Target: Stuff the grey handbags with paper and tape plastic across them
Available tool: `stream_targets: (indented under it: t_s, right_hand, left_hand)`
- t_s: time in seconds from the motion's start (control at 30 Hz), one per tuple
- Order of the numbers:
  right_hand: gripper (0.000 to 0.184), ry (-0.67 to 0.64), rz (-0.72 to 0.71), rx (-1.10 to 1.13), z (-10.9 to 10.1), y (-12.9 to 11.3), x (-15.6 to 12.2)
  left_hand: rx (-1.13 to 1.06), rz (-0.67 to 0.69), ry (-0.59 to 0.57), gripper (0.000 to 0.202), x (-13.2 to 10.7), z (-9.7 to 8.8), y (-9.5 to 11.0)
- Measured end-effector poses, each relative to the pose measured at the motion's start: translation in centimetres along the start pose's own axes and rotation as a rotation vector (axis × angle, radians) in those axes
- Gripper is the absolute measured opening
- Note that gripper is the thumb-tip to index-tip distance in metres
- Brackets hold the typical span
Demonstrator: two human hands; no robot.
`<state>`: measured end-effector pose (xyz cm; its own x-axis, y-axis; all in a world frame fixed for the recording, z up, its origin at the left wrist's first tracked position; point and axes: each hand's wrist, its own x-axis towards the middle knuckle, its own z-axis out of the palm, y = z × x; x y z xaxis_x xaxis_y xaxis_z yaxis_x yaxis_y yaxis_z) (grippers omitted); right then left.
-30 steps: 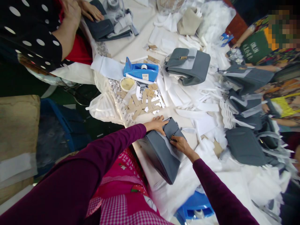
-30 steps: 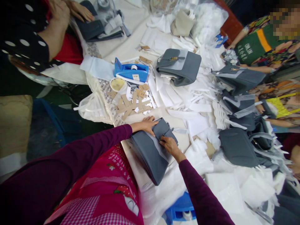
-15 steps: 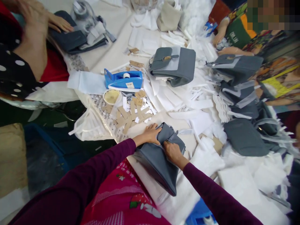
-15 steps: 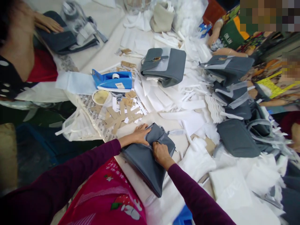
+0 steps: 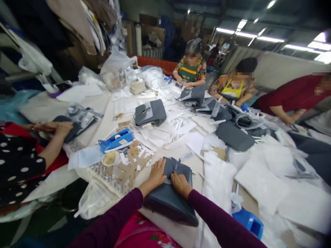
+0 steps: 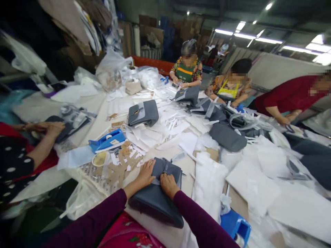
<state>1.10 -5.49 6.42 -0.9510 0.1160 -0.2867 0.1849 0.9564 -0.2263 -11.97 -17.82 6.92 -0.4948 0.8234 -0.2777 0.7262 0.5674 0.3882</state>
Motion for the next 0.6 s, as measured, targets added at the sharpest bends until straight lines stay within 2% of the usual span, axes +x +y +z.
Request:
stream_targets:
  t_s: [0.1,0.2,0.33,0.43,0.5,0.6]
  right_hand:
    - [0.042,0.125,0.058,0.197,0.4,0.8,-1.2]
    - [0.043,0.269,0.178,0.412,0.7,3.2,-3.0]
    - [0.045,0.477,0.531,0.672,2.2,6.7,-7.2]
    - [0.035,0.437,0.747,0.902,4.3,7.1,-10.0]
    - [0.027,0.336,0.815,1.076,5.6,6.1,-10.7]
    - [0.019,0.201,0.867,1.315,6.6,3.7,-10.4]
  left_hand:
    - [0.100,0.210,-0.057,0.059,-0.7,-0.2,1.5]
    - [0.173,0.282,-0.078,0.055,-0.8,-0.1,2.1]
    - [0.216,0.292,-0.049,0.047,-0.4,-0.1,3.0]
    - [0.223,0.285,-0.035,0.047,-0.4,0.0,4.0]
    - [0.224,0.279,-0.033,0.053,-0.7,0.1,4.6]
    - [0.197,0.259,-0.062,0.057,-1.3,0.3,5.1]
